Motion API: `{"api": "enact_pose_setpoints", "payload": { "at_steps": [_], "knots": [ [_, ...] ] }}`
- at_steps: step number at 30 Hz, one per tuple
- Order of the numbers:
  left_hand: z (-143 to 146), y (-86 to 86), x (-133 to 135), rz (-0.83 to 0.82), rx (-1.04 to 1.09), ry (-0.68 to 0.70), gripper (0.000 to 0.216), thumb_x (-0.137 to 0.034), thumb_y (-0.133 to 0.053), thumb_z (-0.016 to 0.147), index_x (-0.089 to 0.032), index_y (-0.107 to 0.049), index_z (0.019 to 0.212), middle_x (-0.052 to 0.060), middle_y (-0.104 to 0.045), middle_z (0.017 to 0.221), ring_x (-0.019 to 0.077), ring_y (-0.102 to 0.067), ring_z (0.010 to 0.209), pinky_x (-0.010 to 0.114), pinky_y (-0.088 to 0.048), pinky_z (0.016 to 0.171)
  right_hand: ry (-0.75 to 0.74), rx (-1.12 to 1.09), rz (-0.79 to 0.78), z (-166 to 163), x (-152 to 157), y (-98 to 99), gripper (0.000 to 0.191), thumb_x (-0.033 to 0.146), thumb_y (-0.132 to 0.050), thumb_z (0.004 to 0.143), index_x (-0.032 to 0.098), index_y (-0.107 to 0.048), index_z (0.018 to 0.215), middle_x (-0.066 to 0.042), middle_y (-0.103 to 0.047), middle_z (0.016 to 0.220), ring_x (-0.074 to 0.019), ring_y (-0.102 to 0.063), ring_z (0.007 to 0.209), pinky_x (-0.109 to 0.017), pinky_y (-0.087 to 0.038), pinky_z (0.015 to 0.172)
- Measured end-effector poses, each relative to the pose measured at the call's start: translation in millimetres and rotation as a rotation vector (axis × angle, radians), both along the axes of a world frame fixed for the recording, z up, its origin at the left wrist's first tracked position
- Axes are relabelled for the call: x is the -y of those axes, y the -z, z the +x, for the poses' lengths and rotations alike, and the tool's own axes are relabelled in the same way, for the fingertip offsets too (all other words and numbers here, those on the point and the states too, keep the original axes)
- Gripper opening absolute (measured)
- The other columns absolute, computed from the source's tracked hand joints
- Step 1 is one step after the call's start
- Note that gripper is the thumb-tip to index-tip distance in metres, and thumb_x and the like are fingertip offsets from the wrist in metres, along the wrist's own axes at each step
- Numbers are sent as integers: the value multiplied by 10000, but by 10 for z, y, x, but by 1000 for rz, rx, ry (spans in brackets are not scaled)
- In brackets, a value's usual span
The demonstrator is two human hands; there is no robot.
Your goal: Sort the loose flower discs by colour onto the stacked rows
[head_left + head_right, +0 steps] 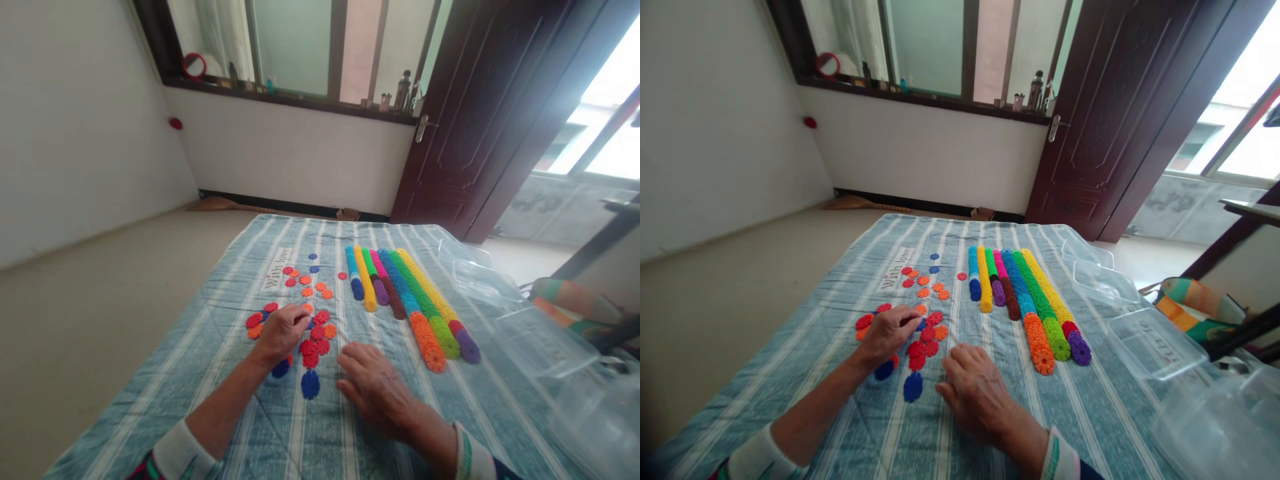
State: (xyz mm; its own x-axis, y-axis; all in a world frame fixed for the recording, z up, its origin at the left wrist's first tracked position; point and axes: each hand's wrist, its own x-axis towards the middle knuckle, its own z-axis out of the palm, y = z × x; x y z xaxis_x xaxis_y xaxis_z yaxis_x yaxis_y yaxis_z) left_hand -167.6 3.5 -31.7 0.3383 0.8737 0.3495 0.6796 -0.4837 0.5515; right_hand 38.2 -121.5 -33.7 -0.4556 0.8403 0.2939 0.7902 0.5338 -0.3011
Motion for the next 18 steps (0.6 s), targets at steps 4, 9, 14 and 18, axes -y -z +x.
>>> {"api": "enact_pose_setpoints", "payload": {
  "at_steps": [4,9,14,18],
  "knots": [
    [2,30,-5,19,10,1,224,-205,-533,833,-180,-672,659,-4,-624,664,125,-572,647,234,-434,639,-2,-51,43,-33,-6,164,113,233,-606,912,191,-603,1017,-82,-624,1132,-268,-538,1123,-446,-457,985],
    [-6,55,-13,29,6,-19,213,-195,-549,825,-176,-677,655,0,-632,666,133,-584,657,243,-437,653,-20,-82,36,-2,-8,171,109,206,-598,911,185,-606,1017,-86,-626,1158,-263,-538,1138,-446,-449,1009],
    [-10,30,4,44,35,-57,215,-191,-534,829,-171,-690,682,15,-667,700,142,-606,686,257,-458,695,-43,-87,21,26,9,151,113,201,-590,912,181,-608,1022,-94,-620,1178,-262,-539,1139,-463,-447,1015],
    [-31,-23,-4,60,83,-83,193,-210,-544,811,-180,-702,704,16,-686,716,148,-620,699,261,-475,709,-53,-80,14,45,10,161,123,194,-593,903,184,-611,1025,-101,-614,1189,-264,-540,1144,-467,-455,1009]
  ]
}}
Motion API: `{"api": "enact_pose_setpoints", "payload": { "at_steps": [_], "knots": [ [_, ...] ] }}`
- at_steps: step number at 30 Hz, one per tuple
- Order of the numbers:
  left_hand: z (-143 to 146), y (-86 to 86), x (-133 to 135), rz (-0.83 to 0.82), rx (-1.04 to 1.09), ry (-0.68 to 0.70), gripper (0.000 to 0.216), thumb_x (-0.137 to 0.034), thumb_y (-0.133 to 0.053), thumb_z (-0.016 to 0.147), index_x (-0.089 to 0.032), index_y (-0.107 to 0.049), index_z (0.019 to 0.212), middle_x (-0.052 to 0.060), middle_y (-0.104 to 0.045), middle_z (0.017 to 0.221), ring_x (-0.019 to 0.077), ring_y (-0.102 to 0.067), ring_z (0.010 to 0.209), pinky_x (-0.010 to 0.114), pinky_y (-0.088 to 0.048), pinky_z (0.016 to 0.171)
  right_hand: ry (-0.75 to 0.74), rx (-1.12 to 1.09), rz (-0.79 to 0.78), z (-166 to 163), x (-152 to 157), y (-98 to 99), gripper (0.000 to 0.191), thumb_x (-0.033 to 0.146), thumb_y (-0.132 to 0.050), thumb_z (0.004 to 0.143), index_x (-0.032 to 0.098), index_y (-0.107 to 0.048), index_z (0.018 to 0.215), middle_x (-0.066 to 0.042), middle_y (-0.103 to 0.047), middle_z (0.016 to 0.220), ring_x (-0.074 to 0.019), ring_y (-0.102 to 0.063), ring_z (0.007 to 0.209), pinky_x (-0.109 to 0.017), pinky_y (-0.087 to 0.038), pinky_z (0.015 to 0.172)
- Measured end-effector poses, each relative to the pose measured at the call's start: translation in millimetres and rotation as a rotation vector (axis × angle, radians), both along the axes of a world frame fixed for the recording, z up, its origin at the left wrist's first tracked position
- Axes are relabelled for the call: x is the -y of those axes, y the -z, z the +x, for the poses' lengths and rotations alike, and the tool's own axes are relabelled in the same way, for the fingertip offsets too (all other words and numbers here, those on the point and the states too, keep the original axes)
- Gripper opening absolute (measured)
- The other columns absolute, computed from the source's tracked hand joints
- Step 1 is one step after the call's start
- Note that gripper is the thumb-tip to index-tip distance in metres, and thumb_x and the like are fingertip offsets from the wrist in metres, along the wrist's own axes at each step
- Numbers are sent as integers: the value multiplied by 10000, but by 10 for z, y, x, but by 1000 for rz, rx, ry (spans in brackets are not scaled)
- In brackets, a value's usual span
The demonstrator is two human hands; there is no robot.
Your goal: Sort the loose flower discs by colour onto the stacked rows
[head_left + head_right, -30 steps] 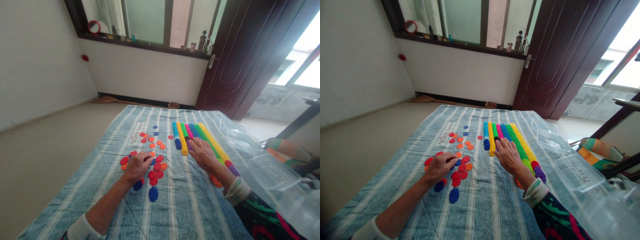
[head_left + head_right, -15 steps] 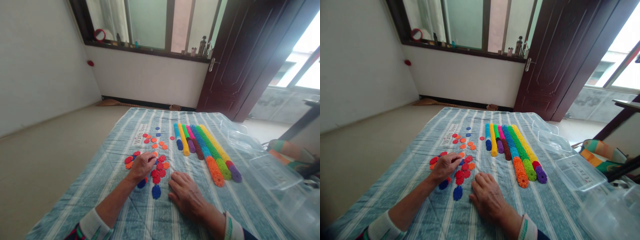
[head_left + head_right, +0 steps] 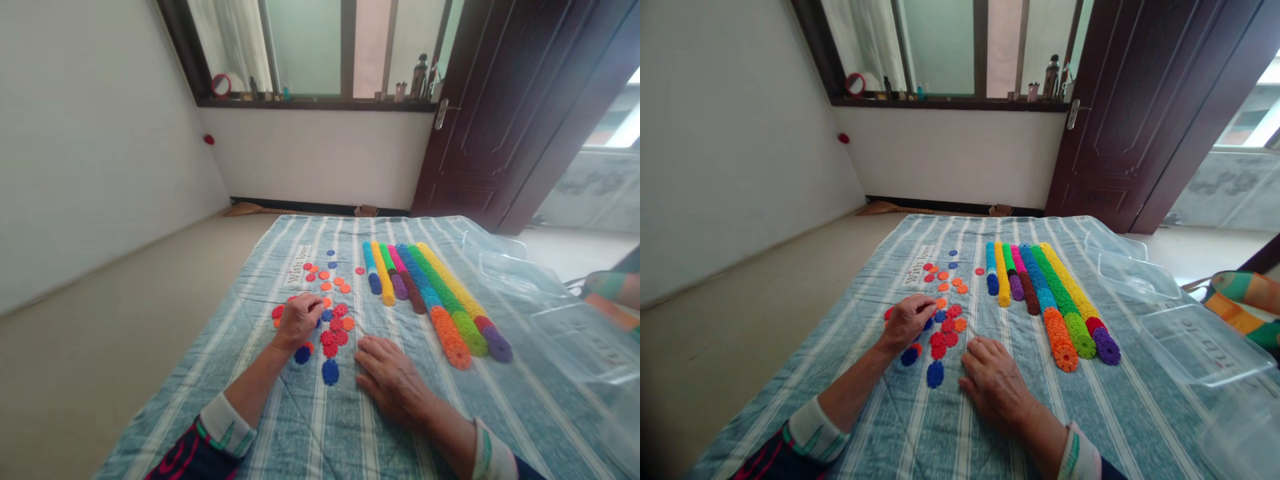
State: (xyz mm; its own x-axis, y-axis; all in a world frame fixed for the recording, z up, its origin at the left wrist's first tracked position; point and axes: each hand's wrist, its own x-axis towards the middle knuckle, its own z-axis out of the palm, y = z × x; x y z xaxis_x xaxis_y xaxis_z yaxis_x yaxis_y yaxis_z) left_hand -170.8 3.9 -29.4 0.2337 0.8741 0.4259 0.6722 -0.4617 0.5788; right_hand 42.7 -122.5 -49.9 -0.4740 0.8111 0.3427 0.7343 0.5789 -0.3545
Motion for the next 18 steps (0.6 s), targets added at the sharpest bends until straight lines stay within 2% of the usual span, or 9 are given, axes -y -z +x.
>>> {"api": "enact_pose_setpoints", "payload": {
  "at_steps": [5,10,18],
  "knots": [
    [-175,-87,-106,-29,124,-86,180,-273,-569,768,-182,-725,762,22,-732,801,169,-655,762,276,-511,779,-8,-5,10,17,1,31,124,189,-582,900,185,-608,1022,-113,-612,1193,-279,-537,1170,-490,-454,1015],
    [-334,-95,-191,-120,212,-179,212,-327,-579,732,-180,-729,761,14,-731,746,186,-667,728,290,-536,748,-20,-18,17,19,4,52,117,175,-564,896,183,-608,1005,-123,-618,1193,-285,-549,1163,-504,-463,1007],
    [-292,-65,-146,-143,217,-161,205,-333,-595,704,-190,-737,745,30,-761,798,204,-696,777,317,-548,821,-7,-38,14,-5,17,69,140,162,-551,893,196,-611,1015,-108,-619,1215,-275,-553,1170,-491,-458,1025]
  ]
}}
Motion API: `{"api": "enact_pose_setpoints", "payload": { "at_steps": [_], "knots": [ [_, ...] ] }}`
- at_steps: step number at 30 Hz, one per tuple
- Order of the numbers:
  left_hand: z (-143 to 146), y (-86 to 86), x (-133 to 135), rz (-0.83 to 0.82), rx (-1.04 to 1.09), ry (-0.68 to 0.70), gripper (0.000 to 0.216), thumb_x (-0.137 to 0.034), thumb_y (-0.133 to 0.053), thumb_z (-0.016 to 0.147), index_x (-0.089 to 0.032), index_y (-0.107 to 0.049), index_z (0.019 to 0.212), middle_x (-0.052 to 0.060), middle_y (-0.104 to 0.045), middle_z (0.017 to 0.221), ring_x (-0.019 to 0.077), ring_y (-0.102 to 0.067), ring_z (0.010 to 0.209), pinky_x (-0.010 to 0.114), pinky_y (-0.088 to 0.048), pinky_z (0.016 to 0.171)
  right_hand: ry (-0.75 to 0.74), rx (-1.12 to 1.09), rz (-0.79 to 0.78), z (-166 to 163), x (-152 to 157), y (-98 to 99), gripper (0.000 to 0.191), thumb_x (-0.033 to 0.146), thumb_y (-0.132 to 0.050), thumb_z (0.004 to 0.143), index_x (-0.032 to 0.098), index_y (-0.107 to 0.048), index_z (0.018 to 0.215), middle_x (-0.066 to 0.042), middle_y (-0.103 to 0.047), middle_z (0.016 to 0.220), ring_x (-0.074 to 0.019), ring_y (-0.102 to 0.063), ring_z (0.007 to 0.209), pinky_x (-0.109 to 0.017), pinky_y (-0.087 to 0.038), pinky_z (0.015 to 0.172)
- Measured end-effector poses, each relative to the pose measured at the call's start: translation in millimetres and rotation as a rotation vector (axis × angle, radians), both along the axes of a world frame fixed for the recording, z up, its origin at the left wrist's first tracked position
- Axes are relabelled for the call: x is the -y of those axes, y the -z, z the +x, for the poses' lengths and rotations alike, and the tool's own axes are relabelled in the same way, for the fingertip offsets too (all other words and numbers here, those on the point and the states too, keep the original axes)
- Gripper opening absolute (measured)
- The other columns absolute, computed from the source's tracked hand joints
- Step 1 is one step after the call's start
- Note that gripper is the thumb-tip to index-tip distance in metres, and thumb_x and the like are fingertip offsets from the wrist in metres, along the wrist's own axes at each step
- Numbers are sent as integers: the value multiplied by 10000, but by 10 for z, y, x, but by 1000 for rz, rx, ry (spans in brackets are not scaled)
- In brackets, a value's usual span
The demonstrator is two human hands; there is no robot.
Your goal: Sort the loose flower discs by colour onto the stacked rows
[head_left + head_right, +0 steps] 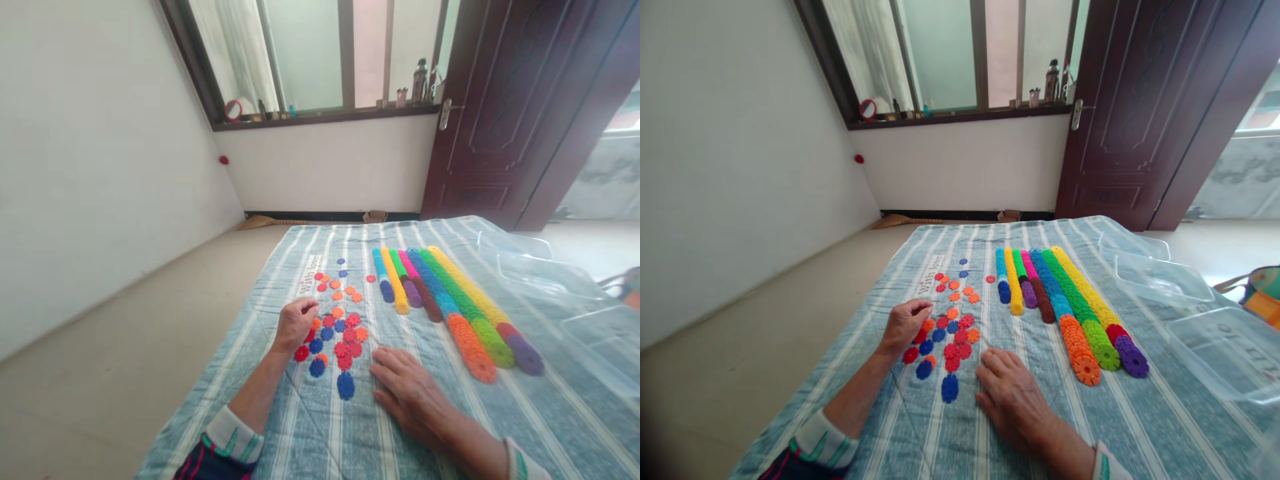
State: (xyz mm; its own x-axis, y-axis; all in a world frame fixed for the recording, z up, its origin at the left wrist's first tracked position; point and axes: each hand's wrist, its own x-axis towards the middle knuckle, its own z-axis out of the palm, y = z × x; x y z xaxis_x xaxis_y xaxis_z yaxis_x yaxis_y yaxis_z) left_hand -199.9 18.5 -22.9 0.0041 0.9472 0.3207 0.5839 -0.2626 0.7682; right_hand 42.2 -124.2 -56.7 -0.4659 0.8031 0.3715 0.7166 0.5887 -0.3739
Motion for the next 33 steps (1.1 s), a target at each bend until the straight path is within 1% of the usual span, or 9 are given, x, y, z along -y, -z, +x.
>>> {"api": "enact_pose_setpoints", "payload": {
  "at_steps": [9,13,16,19,22,25,26,30,33],
  "knots": [
    [12,-34,-19,7,-43,-10,192,-323,-602,720,-191,-738,754,32,-766,816,213,-698,799,328,-545,826,-2,-46,-28,-24,-16,23,111,135,-570,867,196,-601,955,-89,-619,1162,-262,-552,1113,-464,-467,991],
    [101,-89,-133,34,-76,21,192,-314,-595,730,-187,-737,755,10,-753,765,187,-682,748,294,-533,776,6,-72,-64,-32,-16,-18,109,132,-578,865,200,-597,947,-73,-618,1136,-252,-539,1109,-451,-456,989],
    [205,-141,-327,42,-136,47,200,-294,-572,740,-182,-738,746,2,-742,740,174,-671,728,269,-514,740,9,-93,-75,-44,-21,-45,95,138,-580,869,201,-589,940,-65,-613,1118,-242,-530,1102,-432,-449,981],
    [350,-208,-609,30,-272,23,194,-244,-556,733,-177,-737,727,10,-729,717,173,-664,721,260,-489,724,19,-96,-89,-59,-31,-70,75,142,-590,864,198,-578,911,-53,-613,1078,-233,-534,1056,-412,-452,944],
    [529,-275,-910,-38,-449,-50,186,-209,-567,720,-174,-745,760,29,-739,750,188,-670,770,256,-472,715,26,-104,-104,-71,-46,-86,72,141,-604,851,197,-565,875,-34,-612,1030,-218,-540,1004,-387,-452,907],
    [710,-308,-1146,-126,-571,-108,208,-235,-609,712,-182,-750,856,50,-759,839,202,-682,836,248,-467,702,24,-104,-101,-78,-70,-90,75,154,-619,839,196,-563,865,-29,-614,1020,-220,-540,1003,-380,-444,897],
    [763,-307,-1205,-152,-603,-113,199,-248,-624,705,-191,-747,851,54,-761,846,206,-685,844,247,-467,696,24,-96,-98,-79,-80,-91,74,164,-625,837,195,-564,866,-31,-617,1020,-224,-541,1003,-381,-442,892],
    [897,-270,-1363,-210,-670,-105,25,-206,-670,622,-204,-693,631,69,-733,714,237,-696,789,272,-467,663,17,-50,-93,-87,-125,-78,74,204,-639,835,191,-570,859,-36,-625,1004,-226,-549,976,-381,-439,872],
    [909,-248,-1434,-212,-660,-92,66,-151,-681,558,-202,-644,537,51,-683,595,237,-680,686,281,-450,600,15,-33,-71,-98,-161,-42,102,241,-653,833,191,-567,850,-34,-623,991,-224,-548,956,-376,-439,847]
  ]
}}
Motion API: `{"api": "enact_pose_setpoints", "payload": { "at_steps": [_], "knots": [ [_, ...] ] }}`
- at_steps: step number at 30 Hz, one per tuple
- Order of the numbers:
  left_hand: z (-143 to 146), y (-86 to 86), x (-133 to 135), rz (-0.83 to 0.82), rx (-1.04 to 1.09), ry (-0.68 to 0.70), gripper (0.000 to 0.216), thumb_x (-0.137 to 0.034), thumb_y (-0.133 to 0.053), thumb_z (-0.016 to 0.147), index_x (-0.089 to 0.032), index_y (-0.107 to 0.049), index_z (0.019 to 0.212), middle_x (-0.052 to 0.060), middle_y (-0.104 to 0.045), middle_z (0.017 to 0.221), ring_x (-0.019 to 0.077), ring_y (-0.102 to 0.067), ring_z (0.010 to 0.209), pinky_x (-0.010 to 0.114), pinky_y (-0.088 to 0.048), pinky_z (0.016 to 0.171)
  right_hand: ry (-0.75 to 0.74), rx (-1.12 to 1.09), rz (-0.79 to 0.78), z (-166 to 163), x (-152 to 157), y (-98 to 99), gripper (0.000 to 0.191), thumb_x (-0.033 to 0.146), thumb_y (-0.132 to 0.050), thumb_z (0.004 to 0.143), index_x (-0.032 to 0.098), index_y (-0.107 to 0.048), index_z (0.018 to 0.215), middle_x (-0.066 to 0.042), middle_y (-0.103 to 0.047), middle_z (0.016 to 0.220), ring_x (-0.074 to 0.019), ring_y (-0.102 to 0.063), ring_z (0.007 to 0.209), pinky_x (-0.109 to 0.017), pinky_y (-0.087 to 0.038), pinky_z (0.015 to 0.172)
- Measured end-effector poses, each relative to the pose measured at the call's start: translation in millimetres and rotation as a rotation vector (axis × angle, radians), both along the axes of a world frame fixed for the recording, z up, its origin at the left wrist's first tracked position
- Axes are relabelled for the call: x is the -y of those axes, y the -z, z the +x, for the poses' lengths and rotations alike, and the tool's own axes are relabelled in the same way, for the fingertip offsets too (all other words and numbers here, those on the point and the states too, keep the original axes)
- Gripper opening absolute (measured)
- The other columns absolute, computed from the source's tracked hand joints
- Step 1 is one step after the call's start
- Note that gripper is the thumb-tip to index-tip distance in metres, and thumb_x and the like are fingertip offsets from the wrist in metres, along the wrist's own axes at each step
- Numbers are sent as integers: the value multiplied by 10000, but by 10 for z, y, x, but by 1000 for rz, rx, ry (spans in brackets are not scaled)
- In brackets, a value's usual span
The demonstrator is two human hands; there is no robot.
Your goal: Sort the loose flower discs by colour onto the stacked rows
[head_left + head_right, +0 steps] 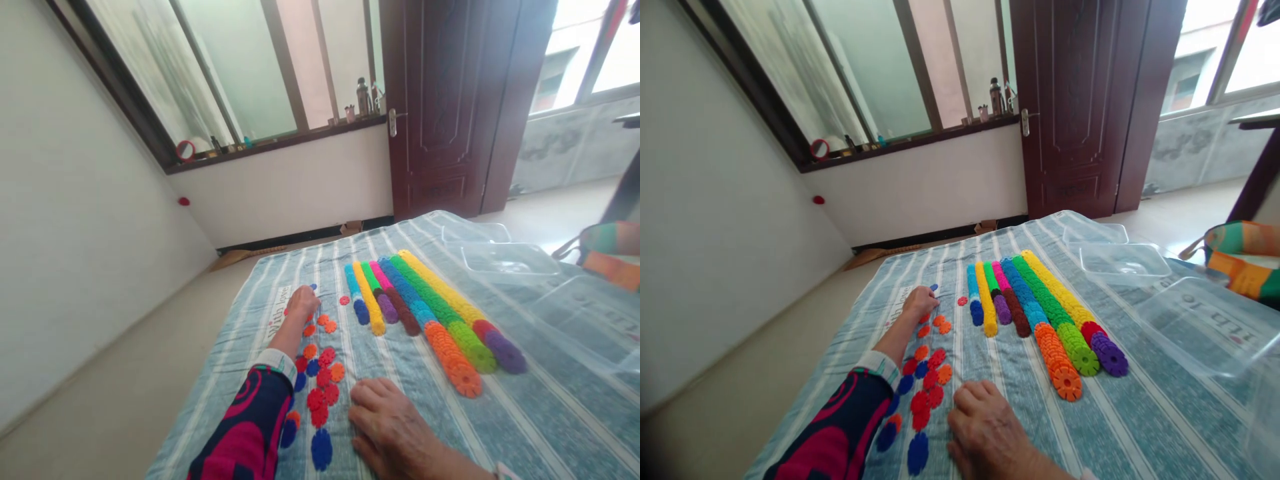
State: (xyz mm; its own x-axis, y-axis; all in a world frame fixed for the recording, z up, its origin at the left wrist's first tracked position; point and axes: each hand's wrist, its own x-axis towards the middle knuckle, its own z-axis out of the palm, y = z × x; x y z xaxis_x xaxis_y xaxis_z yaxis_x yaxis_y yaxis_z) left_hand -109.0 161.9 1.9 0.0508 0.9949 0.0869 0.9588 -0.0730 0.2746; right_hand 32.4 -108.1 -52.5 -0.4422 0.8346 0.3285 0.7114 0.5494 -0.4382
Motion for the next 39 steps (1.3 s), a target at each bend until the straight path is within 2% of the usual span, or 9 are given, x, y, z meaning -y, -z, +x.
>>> {"api": "enact_pose_setpoints", "payload": {
  "at_steps": [3,7,10,13,19,24,30,35,39],
  "knots": [
    [-33,3,-29,26,46,25,75,-139,-675,557,-206,-642,555,8,-645,539,200,-648,615,260,-424,546,10,7,26,-11,-25,35,125,277,-655,835,194,-562,846,-32,-623,980,-224,-545,944,-375,-437,827],
    [-36,-21,58,67,141,103,71,-168,-642,625,-196,-689,671,-13,-658,583,153,-631,617,230,-438,561,16,0,44,-14,-28,34,130,294,-642,850,195,-558,842,-35,-630,975,-219,-544,937,-375,-434,829],
    [62,-60,260,30,337,290,119,-212,-626,650,-179,-714,722,-15,-657,592,142,-607,592,230,-456,564,21,-2,64,-10,-19,9,129,300,-634,858,195,-560,842,-35,-634,965,-219,-546,925,-378,-437,813],
    [233,-86,540,-82,495,462,155,-247,-617,675,-174,-734,746,-3,-687,632,145,-608,603,244,-473,580,24,-12,79,-3,-11,-19,127,302,-632,866,197,-568,834,-32,-639,945,-217,-552,909,-372,-445,795],
    [528,9,895,-64,421,610,167,-183,-585,699,-181,-747,736,2,-718,715,155,-637,705,259,-491,715,22,-44,83,9,5,-63,128,294,-632,872,194,-576,814,-33,-645,920,-215,-562,893,-373,-458,795],
    [600,145,909,50,270,601,189,-109,-582,697,-199,-742,741,4,-698,747,150,-623,739,254,-482,744,26,-50,63,12,9,-77,101,269,-625,875,191,-588,823,-36,-644,929,-221,-565,909,-375,-461,807],
    [552,211,914,176,298,543,228,-90,-629,670,-185,-704,863,14,-648,839,125,-573,678,252,-483,703,22,-30,56,11,7,-62,112,282,-640,871,187,-592,837,-41,-642,956,-227,-560,930,-379,-461,827],
    [506,240,957,130,289,490,94,-159,-672,691,-181,-630,772,-22,-583,710,123,-538,637,244,-437,645,25,-17,59,7,5,-61,112,284,-635,874,184,-592,848,-42,-640,956,-230,-560,925,-386,-465,816],
    [540,280,988,94,279,479,106,-170,-674,710,-188,-571,692,-33,-551,657,123,-528,624,241,-407,625,22,-23,58,14,3,-57,114,286,-632,875,184,-591,845,-44,-641,964,-230,-558,934,-387,-463,827]
  ]
}}
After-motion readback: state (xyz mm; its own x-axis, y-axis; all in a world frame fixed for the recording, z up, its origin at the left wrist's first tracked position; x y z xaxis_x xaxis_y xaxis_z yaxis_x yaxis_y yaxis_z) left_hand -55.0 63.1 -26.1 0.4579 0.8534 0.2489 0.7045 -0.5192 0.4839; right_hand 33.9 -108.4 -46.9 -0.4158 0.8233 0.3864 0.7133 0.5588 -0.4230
